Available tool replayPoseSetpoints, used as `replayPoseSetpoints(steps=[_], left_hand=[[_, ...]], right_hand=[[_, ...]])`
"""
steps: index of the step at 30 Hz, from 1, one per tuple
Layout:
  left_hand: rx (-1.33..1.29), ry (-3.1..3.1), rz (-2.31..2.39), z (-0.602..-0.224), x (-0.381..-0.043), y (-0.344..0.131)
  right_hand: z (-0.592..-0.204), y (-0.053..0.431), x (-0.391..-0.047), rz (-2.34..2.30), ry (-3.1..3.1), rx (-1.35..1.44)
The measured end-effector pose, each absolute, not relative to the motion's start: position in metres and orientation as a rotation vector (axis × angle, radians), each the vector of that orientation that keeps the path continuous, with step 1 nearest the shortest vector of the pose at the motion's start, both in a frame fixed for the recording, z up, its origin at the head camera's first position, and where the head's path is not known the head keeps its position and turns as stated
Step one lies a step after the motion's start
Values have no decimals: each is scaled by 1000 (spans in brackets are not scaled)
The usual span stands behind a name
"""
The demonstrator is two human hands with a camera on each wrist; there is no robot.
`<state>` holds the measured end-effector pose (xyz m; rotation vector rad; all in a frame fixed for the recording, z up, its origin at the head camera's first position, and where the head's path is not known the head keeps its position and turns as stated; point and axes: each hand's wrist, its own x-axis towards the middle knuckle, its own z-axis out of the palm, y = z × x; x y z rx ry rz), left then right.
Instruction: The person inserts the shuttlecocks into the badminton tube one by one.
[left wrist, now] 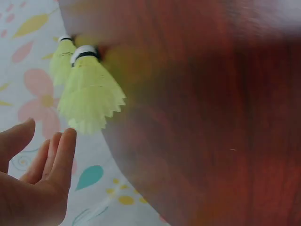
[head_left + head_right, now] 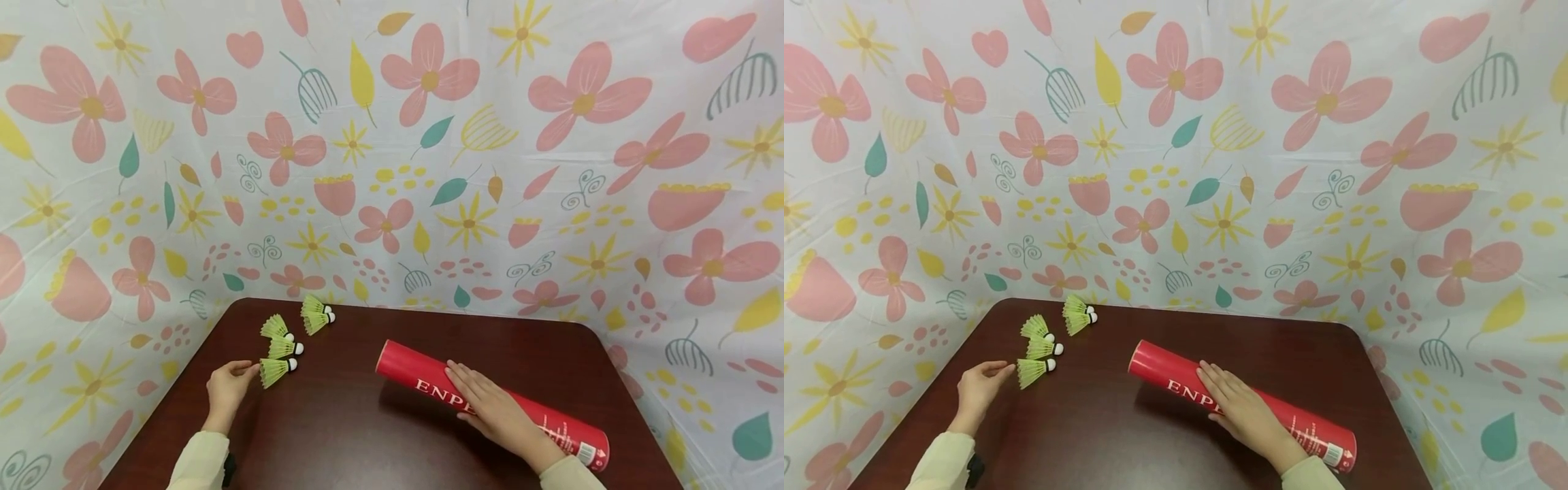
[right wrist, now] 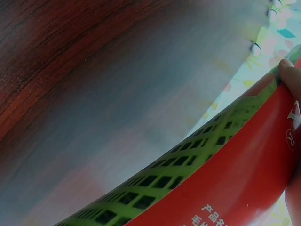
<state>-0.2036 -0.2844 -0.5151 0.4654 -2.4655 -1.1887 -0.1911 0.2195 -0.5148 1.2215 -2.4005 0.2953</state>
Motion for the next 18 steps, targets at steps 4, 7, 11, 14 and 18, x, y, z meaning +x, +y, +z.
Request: replayPoseSetpoints(steps=[4,7,11,14,18], left_hand=[[436,-2552,-1201,-522,-202,-284],[414,-2571,-1208,-528,-203,-281],[411,-2560,-1230,-534,-207,-278],[416,-2556,-1234,-537,-209,-277],[413,-2559,-1235,-539,-211,-276]], right_hand=[[-516,219,-190,291,-2409,1220],[-516,220,-190,287,-2413,1224],[-515,220,-190,292,-2394,1224],[-514,220,-190,285,-2382,1225],[-513,219,-189,278,-2385,1228]])
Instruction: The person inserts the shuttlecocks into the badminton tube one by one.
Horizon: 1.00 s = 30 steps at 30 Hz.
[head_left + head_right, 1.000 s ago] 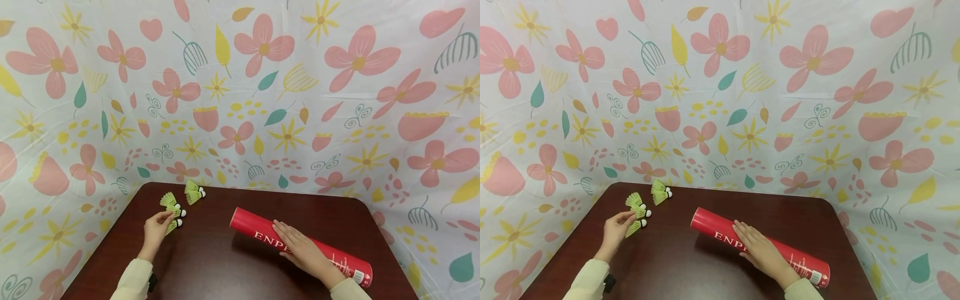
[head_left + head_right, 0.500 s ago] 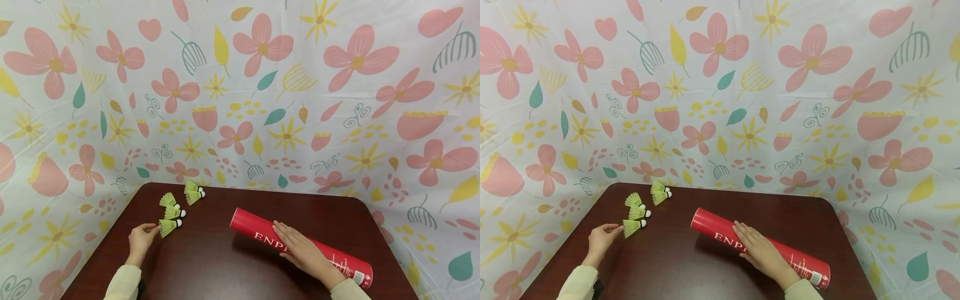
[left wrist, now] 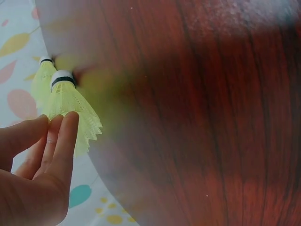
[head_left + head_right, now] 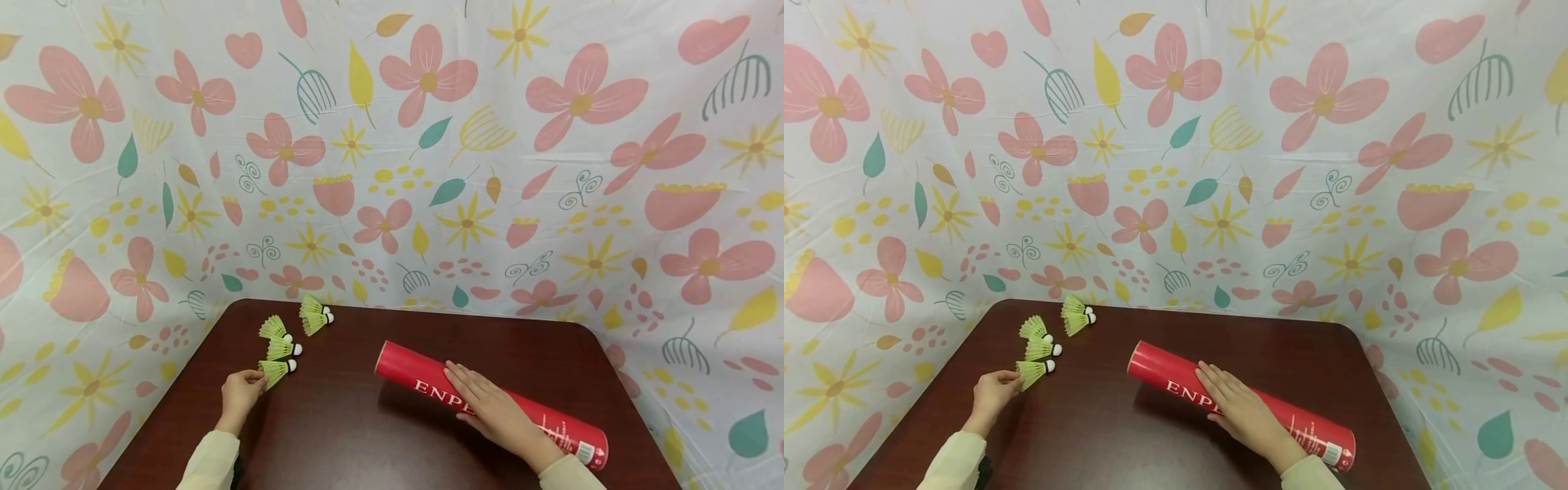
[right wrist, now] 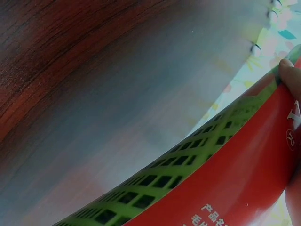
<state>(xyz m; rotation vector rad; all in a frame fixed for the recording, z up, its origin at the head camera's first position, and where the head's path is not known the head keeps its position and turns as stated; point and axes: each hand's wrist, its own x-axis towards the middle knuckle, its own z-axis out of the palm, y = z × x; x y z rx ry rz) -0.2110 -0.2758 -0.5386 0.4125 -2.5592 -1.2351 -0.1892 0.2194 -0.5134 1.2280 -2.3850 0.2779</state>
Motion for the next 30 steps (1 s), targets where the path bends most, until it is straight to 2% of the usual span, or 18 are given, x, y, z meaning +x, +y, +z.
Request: replayPoseSetpoints(steps=[15,30], left_hand=[[341,-2579,-1212,-537,-211,-276],[192,-2566,-1237,-513,-218,-246]], right_hand=[[-515,217,-191,255,-2359,1238],[-515,216,-193,268,-2376,1236]])
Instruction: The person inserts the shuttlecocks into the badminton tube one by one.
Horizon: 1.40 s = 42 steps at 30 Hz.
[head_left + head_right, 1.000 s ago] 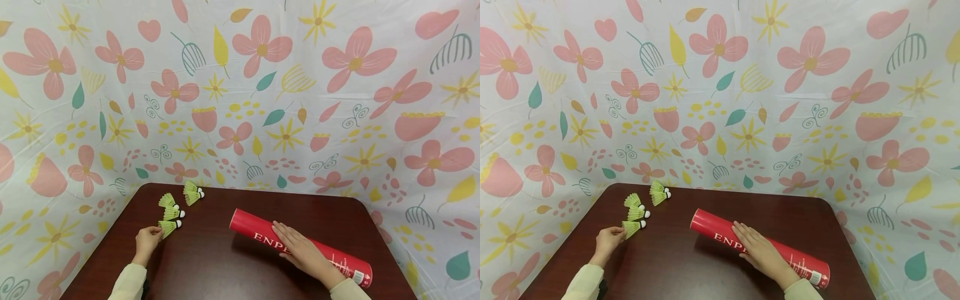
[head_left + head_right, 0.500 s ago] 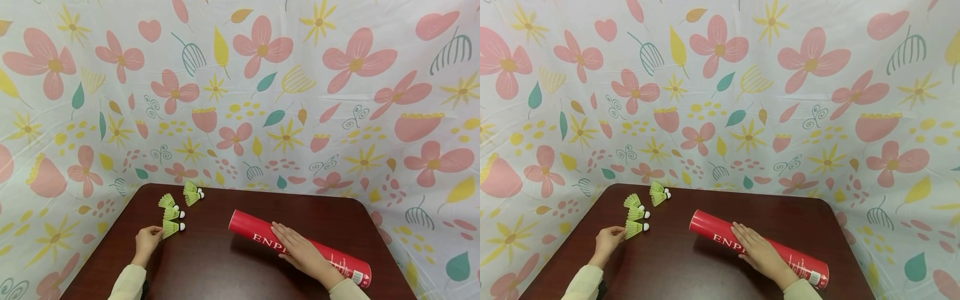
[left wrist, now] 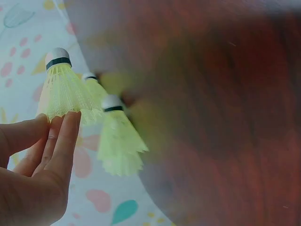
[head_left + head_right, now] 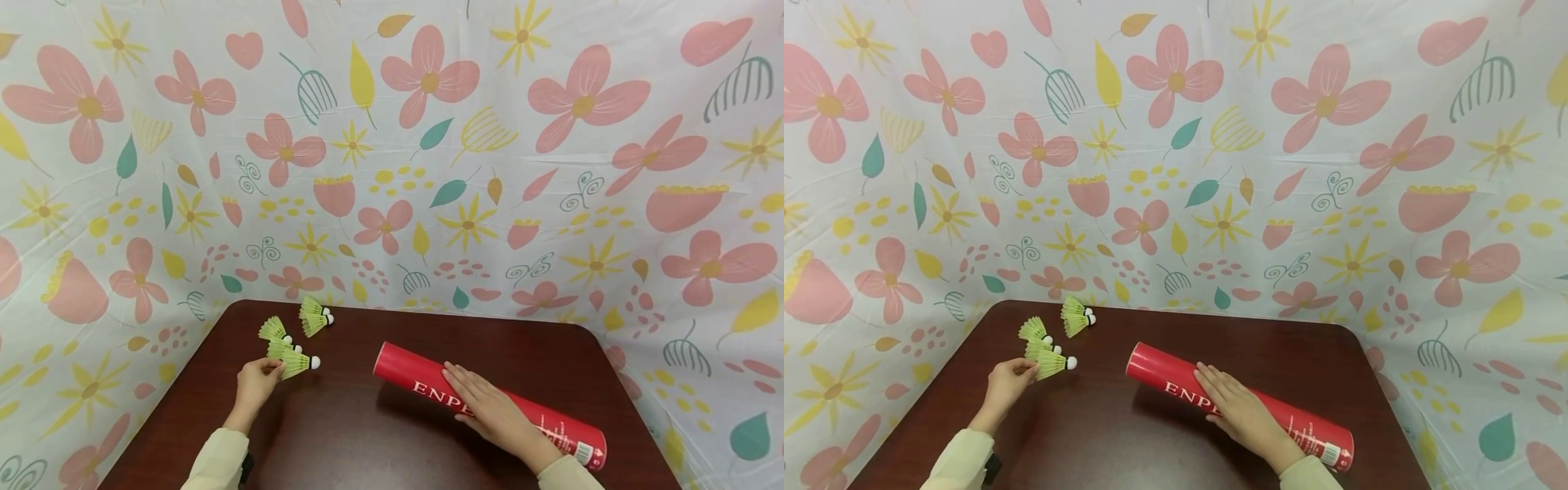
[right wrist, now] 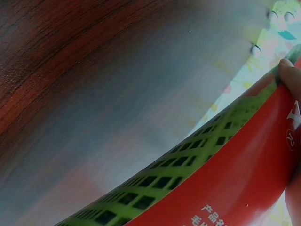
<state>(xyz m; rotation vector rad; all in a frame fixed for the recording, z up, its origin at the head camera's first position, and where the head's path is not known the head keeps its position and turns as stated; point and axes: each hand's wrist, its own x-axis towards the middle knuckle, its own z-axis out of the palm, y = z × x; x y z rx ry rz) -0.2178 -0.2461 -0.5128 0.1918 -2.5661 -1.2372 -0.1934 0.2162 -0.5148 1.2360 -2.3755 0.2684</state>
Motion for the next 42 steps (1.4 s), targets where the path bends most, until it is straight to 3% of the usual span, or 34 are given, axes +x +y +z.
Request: replayPoseSetpoints(steps=[22,42], left_hand=[[-18,-2502,-1476,-481,-229,-188],[-257,-2426,-1657,-477,-231,-154]], right_hand=[[-510,215,-195,275,-2379,1247],[-510,211,-196,268,-2395,1246]])
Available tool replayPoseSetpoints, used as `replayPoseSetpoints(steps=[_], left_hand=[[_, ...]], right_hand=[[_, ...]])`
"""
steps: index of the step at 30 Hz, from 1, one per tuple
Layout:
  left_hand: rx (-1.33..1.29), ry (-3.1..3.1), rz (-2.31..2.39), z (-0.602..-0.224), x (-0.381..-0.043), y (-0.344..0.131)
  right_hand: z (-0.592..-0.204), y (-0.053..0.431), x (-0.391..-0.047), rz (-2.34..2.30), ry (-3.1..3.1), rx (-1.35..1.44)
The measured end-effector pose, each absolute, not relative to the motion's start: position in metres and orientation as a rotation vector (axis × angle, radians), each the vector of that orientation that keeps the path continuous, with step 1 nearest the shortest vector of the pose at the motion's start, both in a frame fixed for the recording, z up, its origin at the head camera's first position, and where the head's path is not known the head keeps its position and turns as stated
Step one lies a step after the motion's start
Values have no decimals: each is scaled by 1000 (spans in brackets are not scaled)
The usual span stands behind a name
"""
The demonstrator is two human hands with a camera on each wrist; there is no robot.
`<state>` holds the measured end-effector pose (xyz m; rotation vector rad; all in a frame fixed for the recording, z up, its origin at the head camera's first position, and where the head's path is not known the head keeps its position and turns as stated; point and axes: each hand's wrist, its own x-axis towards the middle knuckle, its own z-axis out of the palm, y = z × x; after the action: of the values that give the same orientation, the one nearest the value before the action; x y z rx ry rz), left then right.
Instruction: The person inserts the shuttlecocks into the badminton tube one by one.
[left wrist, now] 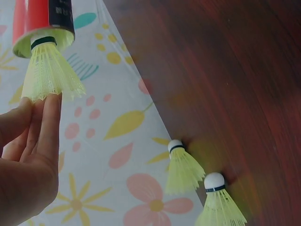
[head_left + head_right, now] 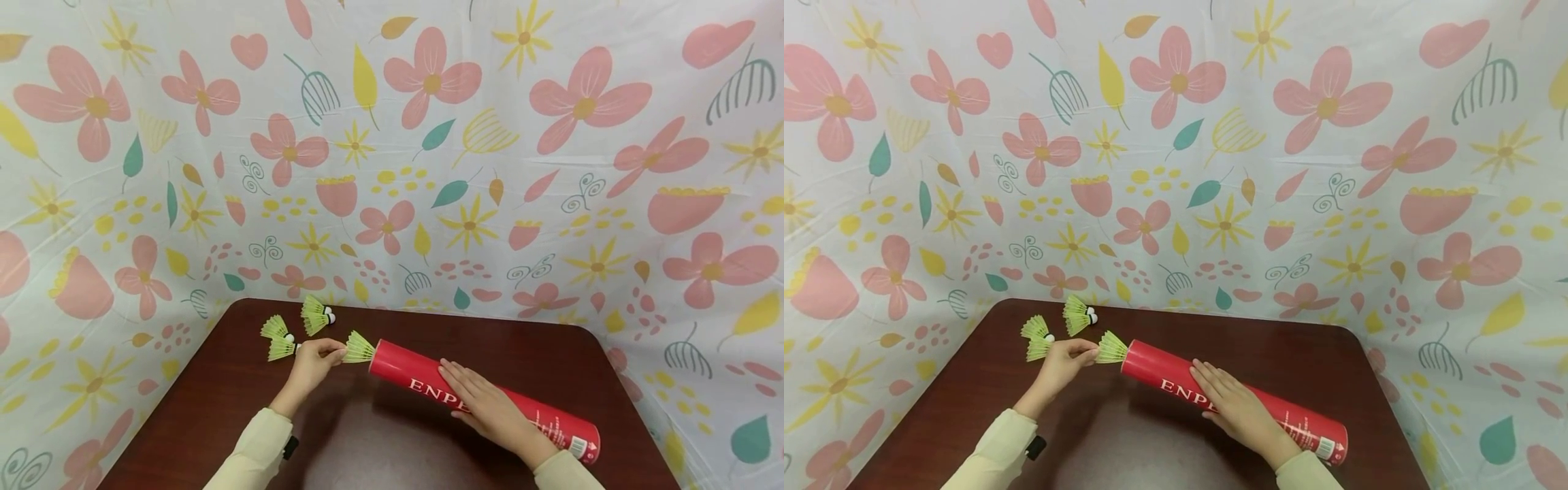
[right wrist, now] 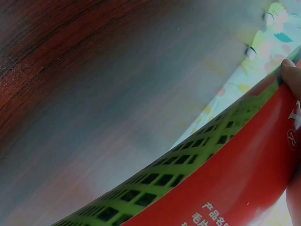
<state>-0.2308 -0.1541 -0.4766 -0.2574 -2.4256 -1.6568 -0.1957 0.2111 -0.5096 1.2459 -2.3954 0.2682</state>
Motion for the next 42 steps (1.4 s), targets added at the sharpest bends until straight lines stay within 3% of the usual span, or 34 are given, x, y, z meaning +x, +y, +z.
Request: replayPoseSetpoints(steps=[42], left_hand=[[-399,-2455,-1895,-484,-235,-127]], right_hand=[[-512,203,-195,305,-2383,1263]])
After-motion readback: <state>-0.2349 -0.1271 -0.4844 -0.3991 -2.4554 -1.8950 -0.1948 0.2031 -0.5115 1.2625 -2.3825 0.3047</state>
